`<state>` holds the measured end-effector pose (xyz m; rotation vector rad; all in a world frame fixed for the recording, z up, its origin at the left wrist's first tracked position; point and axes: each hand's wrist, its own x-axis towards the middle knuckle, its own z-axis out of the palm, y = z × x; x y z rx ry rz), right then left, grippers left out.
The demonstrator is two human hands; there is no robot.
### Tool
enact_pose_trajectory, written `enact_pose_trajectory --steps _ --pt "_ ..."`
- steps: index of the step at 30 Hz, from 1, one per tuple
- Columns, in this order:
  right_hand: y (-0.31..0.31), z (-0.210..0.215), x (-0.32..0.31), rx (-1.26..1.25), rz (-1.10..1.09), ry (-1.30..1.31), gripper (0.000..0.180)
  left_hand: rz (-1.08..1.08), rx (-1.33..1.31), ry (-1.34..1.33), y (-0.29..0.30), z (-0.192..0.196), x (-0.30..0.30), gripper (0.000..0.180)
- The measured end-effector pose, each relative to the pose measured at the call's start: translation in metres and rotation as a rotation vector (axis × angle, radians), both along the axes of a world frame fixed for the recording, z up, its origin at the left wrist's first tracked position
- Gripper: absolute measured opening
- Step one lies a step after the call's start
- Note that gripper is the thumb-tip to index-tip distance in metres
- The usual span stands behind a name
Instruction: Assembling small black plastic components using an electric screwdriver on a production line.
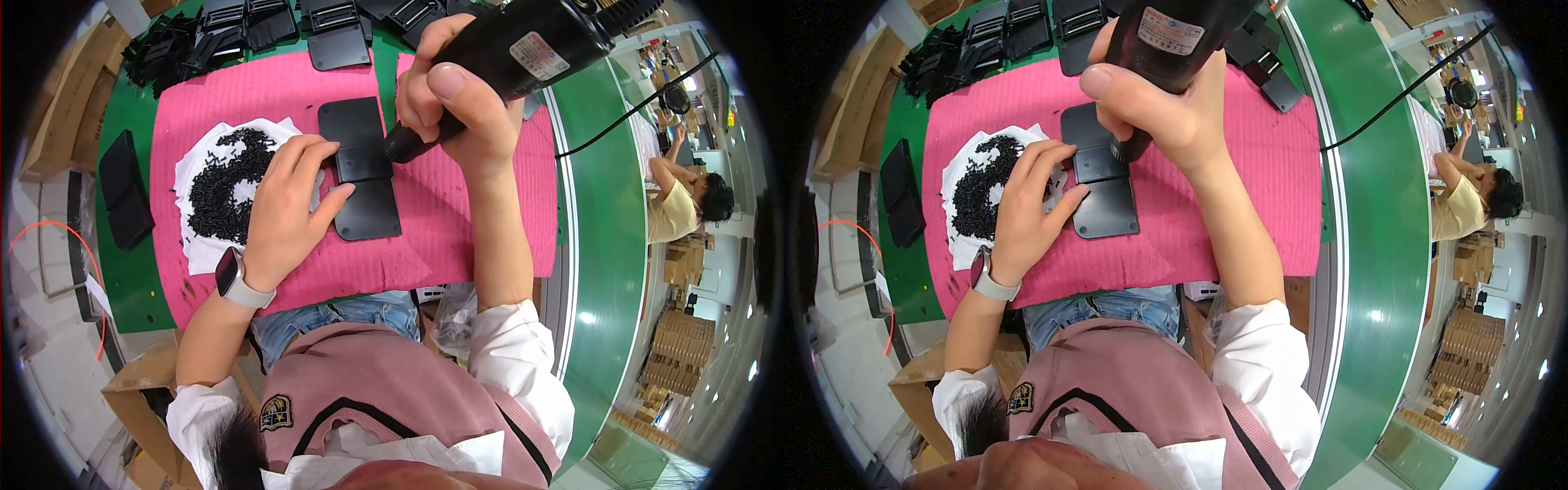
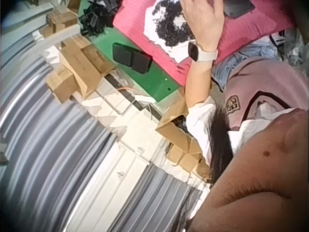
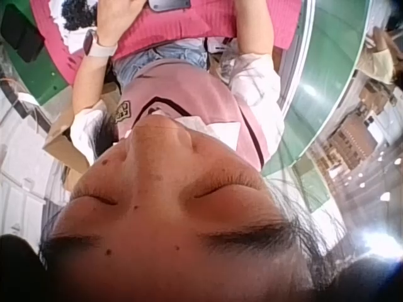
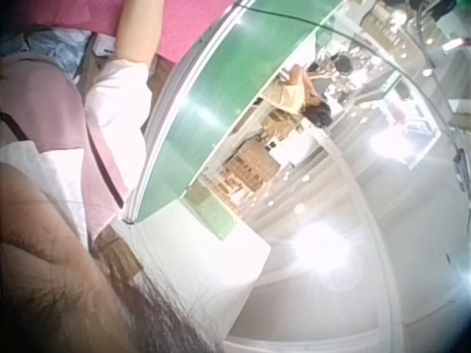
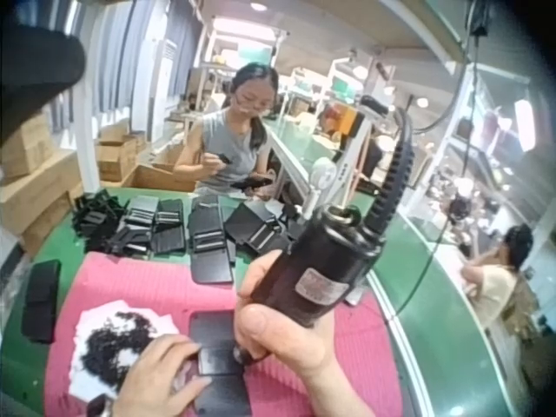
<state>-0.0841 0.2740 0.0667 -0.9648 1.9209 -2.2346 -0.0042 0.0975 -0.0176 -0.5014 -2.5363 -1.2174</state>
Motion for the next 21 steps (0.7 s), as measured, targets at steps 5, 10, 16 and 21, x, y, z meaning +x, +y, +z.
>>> enact_pose_trajectory --steps 5,10,16,21 --pt "0.003 -0.003 -0.002 -0.001 0.003 -0.005 0.025 -0.008 -0.001 -0.005 0.002 -0.002 -0.003 0.038" --pt "0.0 -0.003 -0.004 -0.012 0.056 -0.004 0.023 0.006 0.014 -0.01 -0.001 0.0 -0.001 0.037" --pt "0.003 -0.009 -0.008 -0.031 0.073 -0.03 0.021 0.007 0.006 -0.013 0.003 -0.001 -0.004 0.037" --pt "-0.003 -0.009 0.002 0.003 0.034 0.103 0.024 0.002 -0.004 0.024 0.003 0.002 -0.002 0.038"
